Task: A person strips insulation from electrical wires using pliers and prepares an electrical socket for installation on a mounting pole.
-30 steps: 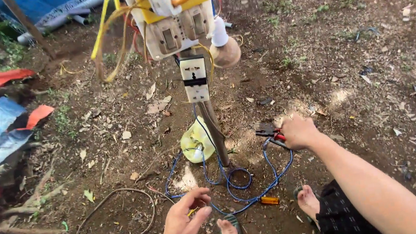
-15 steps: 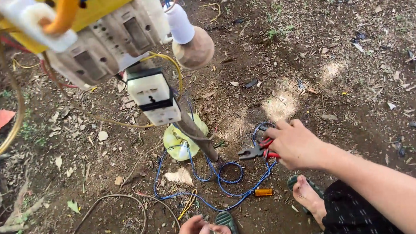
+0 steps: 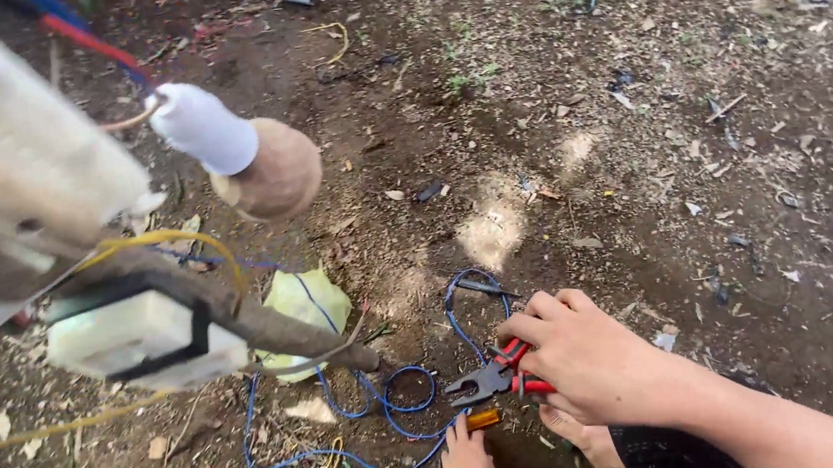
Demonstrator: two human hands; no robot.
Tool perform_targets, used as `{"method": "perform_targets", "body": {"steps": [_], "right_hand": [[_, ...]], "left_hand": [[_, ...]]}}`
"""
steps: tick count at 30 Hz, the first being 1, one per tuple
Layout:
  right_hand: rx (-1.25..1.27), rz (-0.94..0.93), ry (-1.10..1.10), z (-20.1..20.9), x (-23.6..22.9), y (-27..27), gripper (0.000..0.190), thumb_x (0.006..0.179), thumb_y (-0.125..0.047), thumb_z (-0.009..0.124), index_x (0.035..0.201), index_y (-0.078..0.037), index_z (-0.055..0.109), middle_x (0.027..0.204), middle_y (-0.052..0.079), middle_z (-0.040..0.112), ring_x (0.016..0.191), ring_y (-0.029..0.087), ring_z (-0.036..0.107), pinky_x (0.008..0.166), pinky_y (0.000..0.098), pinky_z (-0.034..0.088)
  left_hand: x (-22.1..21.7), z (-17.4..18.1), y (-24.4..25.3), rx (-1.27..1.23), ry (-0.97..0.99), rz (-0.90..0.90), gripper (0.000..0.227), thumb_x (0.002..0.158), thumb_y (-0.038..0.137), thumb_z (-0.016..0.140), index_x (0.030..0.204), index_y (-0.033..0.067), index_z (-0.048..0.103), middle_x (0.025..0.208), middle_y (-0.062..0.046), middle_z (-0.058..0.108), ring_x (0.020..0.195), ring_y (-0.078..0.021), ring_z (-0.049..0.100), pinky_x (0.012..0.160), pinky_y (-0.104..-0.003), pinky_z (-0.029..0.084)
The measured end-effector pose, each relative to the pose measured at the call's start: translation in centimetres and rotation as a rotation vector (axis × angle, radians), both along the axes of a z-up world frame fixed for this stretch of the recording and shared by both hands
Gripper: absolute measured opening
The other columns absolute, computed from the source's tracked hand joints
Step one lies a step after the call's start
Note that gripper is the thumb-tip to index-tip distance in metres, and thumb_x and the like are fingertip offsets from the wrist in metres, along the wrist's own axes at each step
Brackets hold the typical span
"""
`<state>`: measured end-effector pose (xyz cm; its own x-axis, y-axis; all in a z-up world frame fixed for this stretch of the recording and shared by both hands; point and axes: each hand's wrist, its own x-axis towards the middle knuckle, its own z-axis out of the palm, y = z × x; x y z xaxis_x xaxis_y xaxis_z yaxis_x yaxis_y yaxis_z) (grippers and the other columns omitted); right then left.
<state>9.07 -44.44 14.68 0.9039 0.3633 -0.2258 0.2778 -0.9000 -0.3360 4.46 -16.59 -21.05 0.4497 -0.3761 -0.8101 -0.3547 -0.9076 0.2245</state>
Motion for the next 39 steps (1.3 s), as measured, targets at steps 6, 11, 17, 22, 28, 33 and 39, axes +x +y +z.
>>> {"method": "perform_targets", "body": {"steps": [6,11,17,22,28,33,39], "right_hand": [[-0.032,-0.095,0.019,-0.1,-0.3,-2.5,0.030,0.085,-0.046,0.072,0.088,-0.017,0.079,0.127,0.000,0.056,0.103,0.030,0.046,0.078,0.0492,0.039],[0.019,-0.118,0.018,0.4,-0.1,-3.0,0.030,0.093,-0.043,0.065,0.090,-0.016,0.079,0.126,-0.003,0.059,0.102,0.026,0.047,0.079,0.0469,0.038],[0.000,-0.078,0.012,-0.1,0.7,-2.1,0.027,0.090,-0.040,0.069,0.092,-0.016,0.080,0.130,-0.002,0.058,0.104,0.027,0.047,0.080,0.0472,0.039],[-0.031,-0.043,0.037,-1.2,1.0,-1.2,0.031,0.078,-0.037,0.078,0.101,-0.015,0.079,0.135,0.001,0.056,0.108,0.028,0.046,0.084,0.0484,0.040],[-0.055,-0.027,0.050,-1.5,1.0,-0.5,0.029,0.081,-0.037,0.075,0.100,-0.015,0.079,0.133,0.001,0.056,0.108,0.027,0.046,0.083,0.0477,0.040],[-0.069,-0.047,0.052,-2.0,1.5,-0.2,0.028,0.087,-0.042,0.071,0.094,-0.017,0.080,0.133,-0.003,0.058,0.104,0.026,0.047,0.077,0.0484,0.042],[-0.160,-0.049,0.124,-2.2,1.9,0.2,0.035,0.083,-0.047,0.077,0.102,-0.017,0.078,0.132,0.001,0.056,0.108,0.025,0.048,0.084,0.0468,0.043]], "left_hand": [[-0.1,-2.8,0.0,0.046,-0.109,-0.036,0.041,0.092,0.030,0.072,0.128,0.0160,0.060,0.135,-0.006,0.039,0.131,-0.0307,0.037,0.101,-0.051,0.048],[-0.6,-6.1,-0.3,-0.073,-0.033,0.364,0.031,0.091,0.028,0.069,0.121,0.0179,0.072,0.132,-0.003,0.042,0.119,-0.0293,0.051,0.113,-0.043,0.041],[-1.5,-4.6,-1.7,0.075,-0.038,0.280,0.030,0.091,0.038,0.069,0.118,0.0246,0.071,0.143,0.001,0.039,0.133,-0.0249,0.040,0.103,-0.046,0.051],[-3.1,-6.4,-1.2,-0.004,-0.117,0.248,0.038,0.085,0.040,0.076,0.115,0.0188,0.068,0.126,-0.001,0.040,0.119,-0.0277,0.043,0.094,-0.047,0.054],[-3.5,-4.6,-1.6,-0.199,-0.120,0.456,0.039,0.086,0.029,0.078,0.121,0.0168,0.066,0.125,-0.003,0.039,0.113,-0.0261,0.051,0.099,-0.042,0.050],[2.9,0.6,-2.0,-0.316,-0.292,0.739,0.061,0.090,0.030,0.073,0.145,0.0155,0.052,0.141,-0.006,0.038,0.119,-0.0226,0.055,0.096,-0.041,0.057],[11.8,4.2,-0.1,-0.360,-0.347,1.043,0.073,0.083,0.025,0.081,0.149,0.0144,0.053,0.162,-0.007,0.022,0.146,-0.0281,0.032,0.115,-0.056,0.039]]}}
